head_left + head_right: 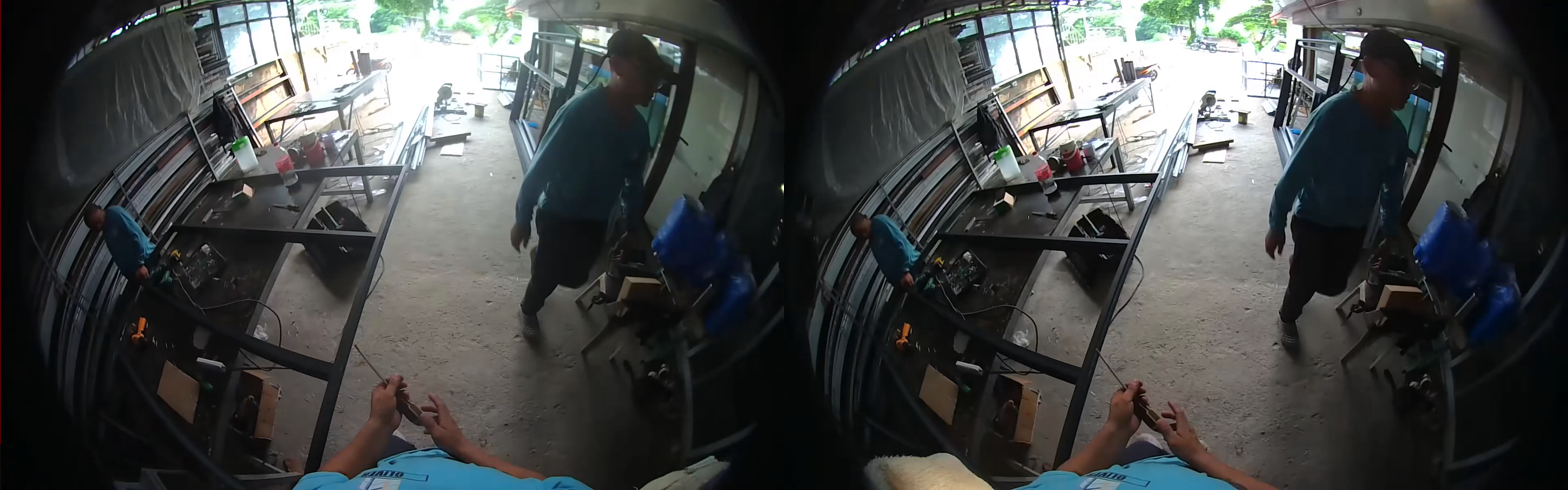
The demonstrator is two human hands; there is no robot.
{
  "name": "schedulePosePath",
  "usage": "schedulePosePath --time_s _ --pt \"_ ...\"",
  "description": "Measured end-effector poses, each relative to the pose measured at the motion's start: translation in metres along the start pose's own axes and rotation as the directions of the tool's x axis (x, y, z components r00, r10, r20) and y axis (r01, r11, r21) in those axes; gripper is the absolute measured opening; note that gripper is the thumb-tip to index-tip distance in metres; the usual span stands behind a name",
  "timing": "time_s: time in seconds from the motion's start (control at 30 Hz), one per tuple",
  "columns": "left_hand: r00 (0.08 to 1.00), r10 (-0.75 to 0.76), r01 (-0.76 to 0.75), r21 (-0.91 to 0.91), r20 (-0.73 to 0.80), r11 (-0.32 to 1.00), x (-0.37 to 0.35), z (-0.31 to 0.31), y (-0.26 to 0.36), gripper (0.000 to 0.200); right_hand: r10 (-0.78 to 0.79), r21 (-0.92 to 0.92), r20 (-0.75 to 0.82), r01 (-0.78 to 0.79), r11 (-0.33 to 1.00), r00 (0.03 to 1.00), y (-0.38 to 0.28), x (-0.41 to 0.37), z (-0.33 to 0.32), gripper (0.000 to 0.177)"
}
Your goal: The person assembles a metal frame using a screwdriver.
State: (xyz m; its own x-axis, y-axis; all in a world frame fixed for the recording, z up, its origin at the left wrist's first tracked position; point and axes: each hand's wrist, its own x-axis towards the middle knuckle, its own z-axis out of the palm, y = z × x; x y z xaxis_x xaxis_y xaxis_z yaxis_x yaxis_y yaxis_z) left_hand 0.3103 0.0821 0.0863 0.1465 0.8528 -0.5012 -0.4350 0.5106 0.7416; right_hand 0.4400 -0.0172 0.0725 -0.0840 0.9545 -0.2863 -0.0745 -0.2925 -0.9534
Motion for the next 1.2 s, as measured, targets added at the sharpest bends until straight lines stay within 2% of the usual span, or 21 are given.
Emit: schedulePosePath --time_s 0.03,0.1,0.17,0.2,0.23,0.3,0.33,0.37,0.43,0.47,0.5,0.6,0.63,0.7,0.9,0.97,1.0,1.1,1.13,1.17,1.2 --pt "0.999 0.005 -0.002 -0.111 0.033 0.994 -0.004 -0.007 -0.003 0.020 -0.013 -0.024 0.053 0.014 1.000 0.998 0.005 -0.003 0.000 0.075" --pt "0.995 -0.012 0.023 -0.109 0.097 0.994 -0.017 -0.014 -0.011 0.019 -0.074 -0.053 0.027 0.075 0.996 0.997 0.033 0.001 0.011 0.071" --pt "0.998 0.001 0.000 -0.009 0.063 1.000 -0.032 -0.018 -0.015 0.016 -0.314 -0.104 0.087 0.322 0.941 0.945 0.071 0.018 0.024 0.074" --pt "0.997 0.039 -0.044 0.074 0.069 0.996 -0.034 -0.027 -0.015 0.017 -0.085 -0.066 0.100 0.092 0.994 0.991 0.044 0.007 0.029 0.069" --pt "0.997 0.044 -0.049 0.069 0.070 0.996 -0.034 -0.038 -0.014 0.017 -0.088 -0.071 0.103 0.095 0.993 0.991 0.020 -0.003 0.035 0.069" --pt "0.978 0.145 -0.126 0.129 -0.152 0.984 -0.032 -0.070 -0.007 0.017 0.085 -0.036 0.168 -0.080 0.996 0.982 -0.007 -0.016 0.048 0.063" --pt "0.959 0.152 -0.140 0.066 -0.241 0.988 -0.027 -0.094 -0.003 0.016 0.186 -0.200 0.184 -0.149 0.968 0.965 0.001 -0.013 0.050 0.055" --pt "0.941 0.179 -0.187 -0.001 -0.287 0.982 -0.025 -0.117 0.002 0.017 0.193 -0.204 0.185 -0.154 0.967 0.964 0.009 -0.012 0.055 0.055" --pt "0.915 0.249 -0.251 0.034 -0.318 0.967 -0.028 -0.157 0.014 0.017 0.108 -0.229 0.219 -0.057 0.972 0.970 0.024 -0.017 0.071 0.050" --pt "0.916 0.231 -0.235 0.030 -0.328 0.972 -0.038 -0.168 0.018 0.017 0.207 -0.218 0.227 -0.157 0.963 0.952 -0.001 -0.025 0.082 0.049" --pt "0.893 0.218 -0.225 0.030 -0.392 0.974 -0.047 -0.172 0.026 0.018 0.224 -0.222 0.226 -0.173 0.959 0.948 0.004 -0.027 0.091 0.049" --pt "0.830 0.199 -0.219 0.024 -0.521 0.975 -0.064 -0.182 0.038 0.019 0.087 -0.259 0.220 -0.028 0.965 0.972 0.008 -0.026 0.114 0.045" --pt "0.791 0.191 -0.217 0.025 -0.581 0.976 -0.067 -0.187 0.037 0.018 0.104 -0.266 0.218 -0.044 0.963 0.970 0.012 -0.025 0.119 0.045" --pt "0.779 0.195 -0.246 -0.005 -0.596 0.969 -0.060 -0.203 0.029 0.019 0.036 -0.312 0.238 0.041 0.949 0.971 0.017 -0.023 0.124 0.044" --pt "0.864 0.157 -0.241 -0.120 -0.478 0.963 -0.043 -0.213 0.034 0.021 -0.075 -0.409 0.147 0.129 0.903 0.986 0.009 -0.023 0.139 0.041" --pt "0.869 0.108 -0.204 -0.150 -0.482 0.967 -0.037 -0.204 0.039 0.020 -0.228 -0.513 0.128 0.261 0.818 0.965 0.011 -0.022 0.137 0.041" --pt "0.887 0.059 -0.153 -0.172 -0.457 0.973 -0.032 -0.202 0.039 0.020 -0.247 -0.594 0.122 0.270 0.758 0.961 0.006 -0.022 0.137 0.042" --pt "0.903 0.006 -0.106 -0.210 -0.429 0.972 -0.020 -0.199 0.026 0.020 -0.305 -0.611 0.074 0.285 0.739 0.949 0.018 -0.020 0.128 0.040" --pt "0.911 0.017 -0.107 -0.195 -0.411 0.975 -0.017 -0.196 0.021 0.020 -0.288 -0.604 0.077 0.275 0.748 0.954 0.021 -0.020 0.123 0.040" --pt "0.917 0.025 -0.104 -0.180 -0.398 0.978 -0.015 -0.191 0.016 0.020 -0.110 -0.457 0.004 0.099 0.884 0.994 0.024 -0.023 0.118 0.040" --pt "0.931 0.041 -0.115 -0.183 -0.363 0.976 -0.013 -0.185 0.014 0.020 0.090 -0.286 -0.031 -0.095 0.953 0.995 0.029 -0.025 0.111 0.040"
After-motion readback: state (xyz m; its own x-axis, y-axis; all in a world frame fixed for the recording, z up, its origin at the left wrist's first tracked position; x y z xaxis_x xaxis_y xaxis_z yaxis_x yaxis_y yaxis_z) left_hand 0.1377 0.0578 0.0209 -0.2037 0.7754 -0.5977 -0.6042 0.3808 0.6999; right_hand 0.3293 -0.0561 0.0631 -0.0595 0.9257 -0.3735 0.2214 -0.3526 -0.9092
